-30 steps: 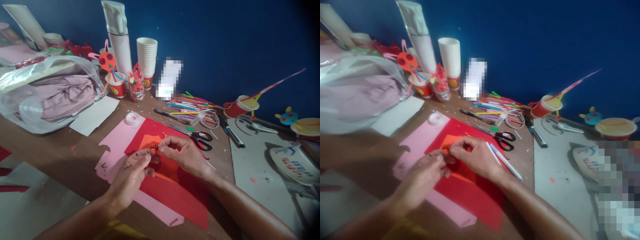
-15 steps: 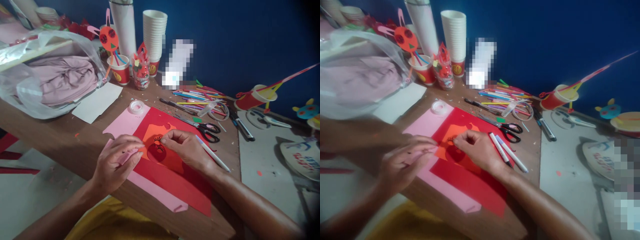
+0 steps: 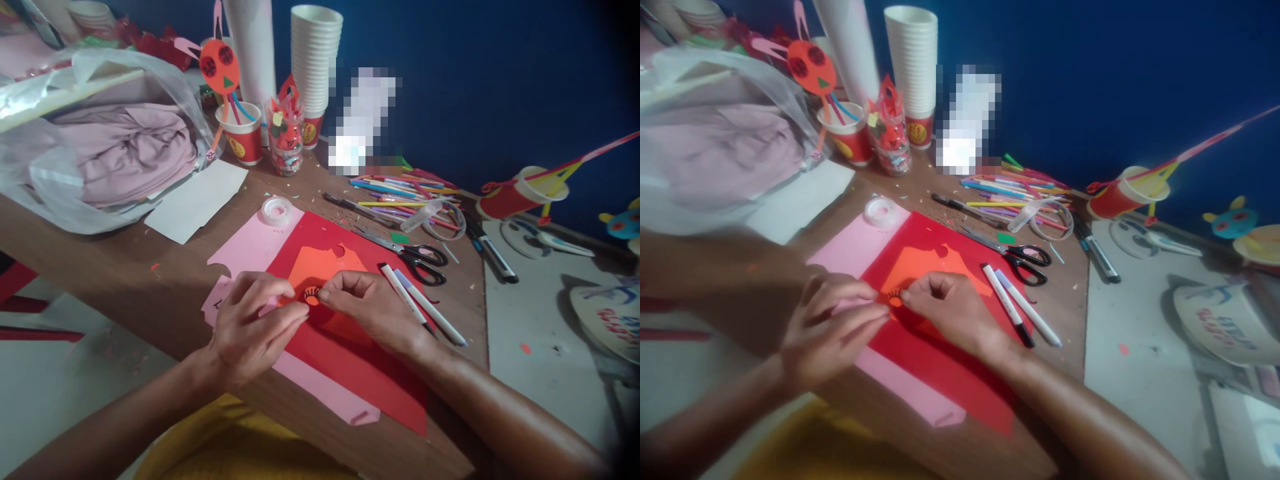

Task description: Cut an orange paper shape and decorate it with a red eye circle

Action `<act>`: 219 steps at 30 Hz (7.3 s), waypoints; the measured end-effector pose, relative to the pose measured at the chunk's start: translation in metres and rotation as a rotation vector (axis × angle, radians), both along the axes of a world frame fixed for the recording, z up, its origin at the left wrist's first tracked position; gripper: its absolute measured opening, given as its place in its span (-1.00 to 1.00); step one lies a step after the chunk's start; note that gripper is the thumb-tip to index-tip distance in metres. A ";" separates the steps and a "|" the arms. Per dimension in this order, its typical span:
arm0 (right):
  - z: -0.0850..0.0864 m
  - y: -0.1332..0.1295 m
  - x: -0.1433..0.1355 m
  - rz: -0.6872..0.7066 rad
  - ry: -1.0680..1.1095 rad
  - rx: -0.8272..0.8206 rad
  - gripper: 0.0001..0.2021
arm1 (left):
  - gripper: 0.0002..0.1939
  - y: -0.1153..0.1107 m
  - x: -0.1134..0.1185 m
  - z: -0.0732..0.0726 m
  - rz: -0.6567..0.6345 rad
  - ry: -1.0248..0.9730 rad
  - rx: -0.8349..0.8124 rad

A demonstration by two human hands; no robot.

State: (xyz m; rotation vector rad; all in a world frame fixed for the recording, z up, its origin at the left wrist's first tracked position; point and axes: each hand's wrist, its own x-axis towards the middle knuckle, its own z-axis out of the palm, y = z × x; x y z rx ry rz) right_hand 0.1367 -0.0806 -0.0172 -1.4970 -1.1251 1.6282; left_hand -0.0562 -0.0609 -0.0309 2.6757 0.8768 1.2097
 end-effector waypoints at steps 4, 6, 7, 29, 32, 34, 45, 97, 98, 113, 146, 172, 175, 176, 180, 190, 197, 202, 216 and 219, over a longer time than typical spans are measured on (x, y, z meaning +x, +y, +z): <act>-0.003 -0.001 0.000 0.005 0.066 -0.024 -0.78 | -0.80 0.002 -0.001 0.004 -0.033 0.040 0.034; -0.003 -0.002 -0.001 -0.004 0.066 -0.020 -0.79 | -0.78 0.001 -0.003 0.006 -0.040 -0.019 -0.046; -0.003 -0.002 -0.001 -0.010 0.058 -0.013 -0.80 | -0.78 0.000 -0.004 0.006 -0.035 -0.062 -0.109; -0.005 -0.011 -0.009 0.047 -0.092 0.171 -0.84 | -0.69 0.008 0.009 0.014 0.001 -0.309 -1.176; -0.006 -0.009 -0.006 0.062 -0.100 0.176 -0.79 | -0.70 0.010 0.009 0.014 -0.003 -0.287 -1.193; -0.004 -0.008 -0.002 0.065 -0.143 0.197 -0.75 | -0.70 0.013 0.008 0.013 0.011 -0.269 -1.195; 0.000 -0.045 -0.020 0.549 -1.204 0.926 -0.88 | -0.63 0.021 0.010 0.006 0.116 -0.059 -1.125; -0.001 -0.044 -0.021 0.679 -1.267 0.928 -0.94 | -0.46 0.021 0.031 0.004 0.209 0.395 -0.759; -0.001 -0.044 -0.021 0.681 -1.263 0.922 -0.94 | -0.46 0.021 0.031 0.003 0.207 0.396 -0.755; -0.006 -0.043 -0.020 0.642 -1.290 0.941 -0.81 | -0.43 0.020 0.030 -0.003 0.209 0.392 -0.668; -0.004 -0.040 -0.019 0.645 -1.312 0.906 -0.89 | -0.77 0.022 0.007 -0.008 -0.083 0.327 -0.515; -0.005 -0.042 -0.020 0.621 -1.317 0.926 -0.87 | -0.70 0.025 0.010 -0.011 -0.077 0.355 -0.434; -0.005 -0.043 -0.021 0.644 -1.336 0.904 -0.86 | -0.72 0.025 0.012 -0.007 -0.084 0.389 -0.453; -0.005 -0.043 -0.021 0.646 -1.339 0.901 -0.85 | -0.73 0.025 0.012 -0.006 -0.086 0.397 -0.460; -0.005 -0.043 -0.022 0.635 -1.336 0.897 -0.84 | -0.73 0.025 0.013 -0.003 -0.091 0.401 -0.455; -0.007 -0.043 -0.021 0.618 -1.313 0.900 -0.80 | -0.75 0.024 0.012 -0.006 -0.097 0.384 -0.430; -0.004 -0.043 -0.021 0.626 -1.314 0.892 -0.81 | -0.75 0.024 0.012 -0.006 -0.091 0.393 -0.424; -0.006 -0.042 -0.020 0.618 -1.315 0.894 -0.83 | -0.75 0.024 0.012 -0.007 -0.088 0.404 -0.431; -0.005 -0.042 -0.021 0.618 -1.322 0.911 -0.92 | -0.83 0.025 0.006 -0.009 -0.107 0.242 -0.452; -0.006 -0.041 -0.021 0.643 -1.305 0.896 -0.92 | -0.85 0.025 0.002 -0.007 -0.113 0.231 -0.481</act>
